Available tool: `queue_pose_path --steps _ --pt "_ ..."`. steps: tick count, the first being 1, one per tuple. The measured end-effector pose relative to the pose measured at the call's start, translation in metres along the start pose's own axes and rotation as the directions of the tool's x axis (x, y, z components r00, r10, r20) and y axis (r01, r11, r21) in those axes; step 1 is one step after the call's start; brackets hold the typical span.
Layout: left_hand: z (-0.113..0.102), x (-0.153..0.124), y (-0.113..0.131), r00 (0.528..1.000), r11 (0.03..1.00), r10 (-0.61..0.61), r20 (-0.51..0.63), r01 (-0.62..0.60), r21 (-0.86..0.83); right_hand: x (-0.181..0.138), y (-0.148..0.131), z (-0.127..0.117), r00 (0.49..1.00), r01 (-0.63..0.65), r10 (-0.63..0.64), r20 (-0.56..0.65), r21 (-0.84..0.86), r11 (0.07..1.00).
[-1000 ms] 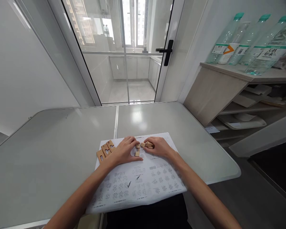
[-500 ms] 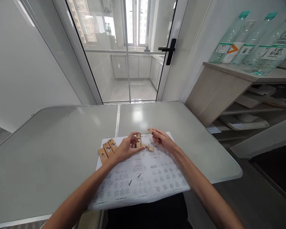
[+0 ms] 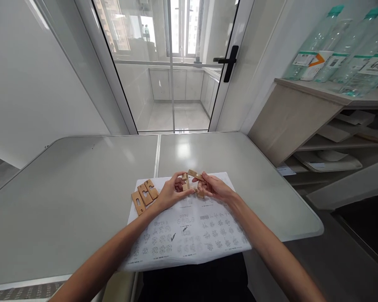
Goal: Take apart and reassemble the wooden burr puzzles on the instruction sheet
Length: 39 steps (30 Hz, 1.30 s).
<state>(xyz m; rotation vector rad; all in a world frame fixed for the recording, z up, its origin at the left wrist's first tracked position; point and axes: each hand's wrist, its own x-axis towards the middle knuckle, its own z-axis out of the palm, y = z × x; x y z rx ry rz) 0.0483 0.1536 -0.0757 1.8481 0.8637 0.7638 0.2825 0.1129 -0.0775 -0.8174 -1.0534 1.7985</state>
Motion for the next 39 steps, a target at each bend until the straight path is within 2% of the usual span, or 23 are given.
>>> queue_pose_path --steps 8,15,23,27,29,32,35,39 --pt "0.002 -0.002 0.002 0.999 1.000 0.024 -0.031 -0.024 0.004 -0.001 -0.003 0.004 0.994 0.010 -0.020 -0.103 -0.093 0.996" --pt "0.003 -0.003 -0.001 0.995 0.997 0.073 -0.066 -0.071 0.029 -0.002 0.000 0.006 0.994 0.027 -0.044 -0.104 -0.154 0.988" --pt "0.003 -0.005 0.003 0.995 0.995 0.097 -0.024 -0.097 0.020 -0.004 0.002 0.004 0.999 0.043 -0.041 0.011 -0.234 0.971" --pt "0.003 -0.007 0.003 0.996 0.991 0.081 0.027 -0.083 0.103 -0.005 0.003 0.007 0.990 0.040 0.009 0.143 -0.335 0.941" --pt "0.003 -0.008 0.003 0.996 0.989 0.064 0.055 -0.070 0.127 -0.005 0.004 0.008 0.987 0.052 0.006 0.161 -0.356 0.933" --pt "0.003 -0.008 0.005 0.994 0.997 0.062 0.094 -0.067 0.048 -0.005 0.004 0.011 0.991 0.061 -0.012 0.136 -0.361 0.930" --pt "0.002 -0.008 0.009 0.996 0.995 0.078 0.037 -0.076 -0.060 -0.005 0.003 0.012 0.994 0.063 -0.026 0.106 -0.365 0.929" --pt "-0.001 -0.007 0.017 1.000 0.977 0.004 0.018 0.000 -0.212 -0.005 0.000 0.015 0.996 0.067 -0.035 0.088 -0.395 0.916"
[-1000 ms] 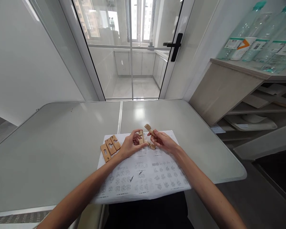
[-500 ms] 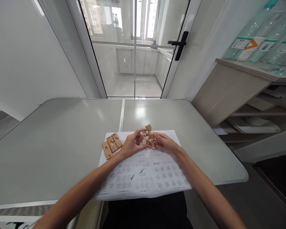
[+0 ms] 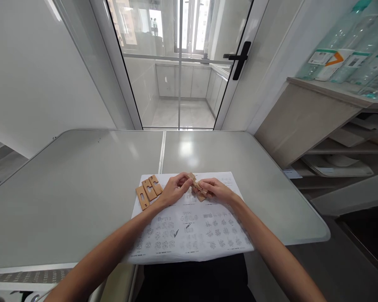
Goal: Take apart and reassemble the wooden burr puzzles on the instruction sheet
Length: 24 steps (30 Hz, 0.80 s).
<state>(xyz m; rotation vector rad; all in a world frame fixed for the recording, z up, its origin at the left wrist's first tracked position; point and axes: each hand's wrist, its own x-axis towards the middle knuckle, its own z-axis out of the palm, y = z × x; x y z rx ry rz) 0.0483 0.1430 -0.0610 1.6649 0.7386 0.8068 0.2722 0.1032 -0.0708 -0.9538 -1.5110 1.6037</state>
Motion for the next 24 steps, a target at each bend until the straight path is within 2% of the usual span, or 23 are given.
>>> queue_pose_path --steps 4,8,15,19,24 --pt "-0.001 0.004 0.002 0.998 0.994 -0.060 0.023 0.062 -0.091 0.000 -0.001 0.001 1.000 0.003 -0.003 -0.029 -0.009 1.000" --pt "-0.005 0.009 -0.002 0.993 0.975 -0.113 -0.016 0.108 -0.192 0.001 0.003 0.001 0.997 0.022 -0.022 -0.077 0.008 1.000" --pt "-0.004 0.011 -0.009 0.984 0.921 -0.179 0.025 0.176 -0.347 0.004 0.008 -0.003 0.991 0.049 -0.027 -0.130 0.170 0.984" --pt "-0.003 0.012 -0.014 0.988 0.923 -0.156 0.021 0.154 -0.353 0.003 0.010 -0.007 0.991 0.063 -0.033 -0.130 0.240 0.969" --pt "-0.004 0.012 -0.022 0.990 0.934 -0.138 0.029 0.140 -0.330 0.003 0.009 -0.007 0.994 0.052 -0.026 -0.110 0.232 0.971"
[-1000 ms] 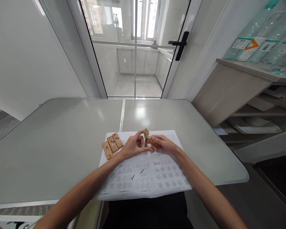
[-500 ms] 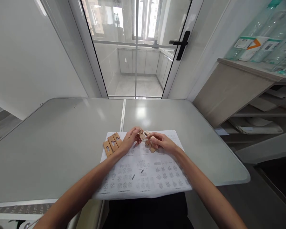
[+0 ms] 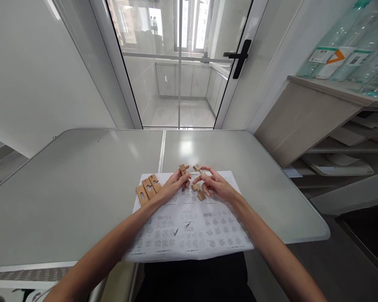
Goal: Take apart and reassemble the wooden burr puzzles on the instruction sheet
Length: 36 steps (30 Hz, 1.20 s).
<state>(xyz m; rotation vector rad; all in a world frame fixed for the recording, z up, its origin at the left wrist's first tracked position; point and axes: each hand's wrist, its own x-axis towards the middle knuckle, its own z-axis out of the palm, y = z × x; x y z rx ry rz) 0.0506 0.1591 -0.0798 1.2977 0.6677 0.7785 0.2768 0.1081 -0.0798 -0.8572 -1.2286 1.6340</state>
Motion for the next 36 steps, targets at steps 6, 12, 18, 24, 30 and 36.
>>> queue_pose_path --steps 6,12,18,24,30,36 --pt "0.002 0.001 -0.003 0.997 1.000 0.007 0.075 -0.009 0.027 0.002 -0.001 0.006 0.998 0.028 -0.033 -0.059 -0.092 0.995" --pt "0.006 -0.004 -0.002 0.985 0.998 0.055 0.161 -0.061 0.034 0.000 -0.001 0.007 0.984 0.051 -0.082 -0.156 -0.192 0.980" --pt "0.006 -0.007 -0.002 0.975 0.996 0.043 0.217 -0.059 0.068 0.002 0.002 0.010 0.977 0.054 -0.101 -0.186 -0.241 0.969" --pt "0.006 -0.010 -0.001 0.976 0.988 0.039 0.213 -0.069 0.136 0.005 0.007 0.012 0.963 0.069 -0.142 -0.228 -0.302 0.951" --pt "0.006 -0.012 0.000 0.980 0.959 0.099 0.173 -0.140 0.247 0.007 0.012 0.015 0.949 0.088 -0.184 -0.254 -0.349 0.933" --pt "0.009 -0.016 0.004 0.977 0.940 0.124 0.173 -0.171 0.294 0.010 0.016 0.017 0.946 0.074 -0.189 -0.264 -0.394 0.916"
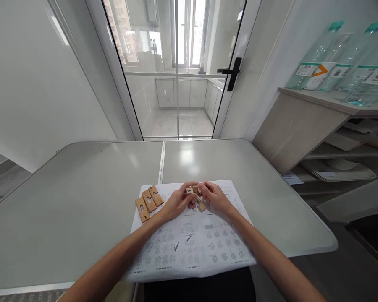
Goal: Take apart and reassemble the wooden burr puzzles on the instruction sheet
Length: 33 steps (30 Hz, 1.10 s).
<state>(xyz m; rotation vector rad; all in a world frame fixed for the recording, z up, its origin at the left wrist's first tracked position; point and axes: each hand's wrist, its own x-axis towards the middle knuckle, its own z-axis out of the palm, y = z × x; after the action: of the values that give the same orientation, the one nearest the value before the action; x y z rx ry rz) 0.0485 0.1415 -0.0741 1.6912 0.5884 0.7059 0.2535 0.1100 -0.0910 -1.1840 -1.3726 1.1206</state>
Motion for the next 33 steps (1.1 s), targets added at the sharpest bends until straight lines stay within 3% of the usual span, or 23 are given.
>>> queue_pose_path --steps 4,9,15,33 --pt "-0.0005 -0.0010 0.0003 0.999 0.999 -0.016 -0.028 0.017 0.035 -0.0009 -0.0009 0.0022 1.000 0.017 -0.017 0.020 -0.033 0.999" --pt "-0.0036 0.0019 -0.0001 0.995 0.998 -0.052 -0.083 0.049 -0.038 -0.0025 -0.0044 0.0029 0.998 0.055 -0.051 0.049 -0.079 0.995" --pt "-0.0055 0.0015 0.0005 0.997 0.995 -0.063 -0.043 0.059 -0.085 -0.0011 -0.0024 0.0019 0.995 0.092 -0.087 0.042 -0.134 0.987" --pt "-0.0037 -0.0028 0.0084 0.997 0.987 -0.051 -0.052 0.059 0.153 -0.0027 -0.0075 -0.0022 0.997 0.072 -0.069 0.025 -0.190 0.979"
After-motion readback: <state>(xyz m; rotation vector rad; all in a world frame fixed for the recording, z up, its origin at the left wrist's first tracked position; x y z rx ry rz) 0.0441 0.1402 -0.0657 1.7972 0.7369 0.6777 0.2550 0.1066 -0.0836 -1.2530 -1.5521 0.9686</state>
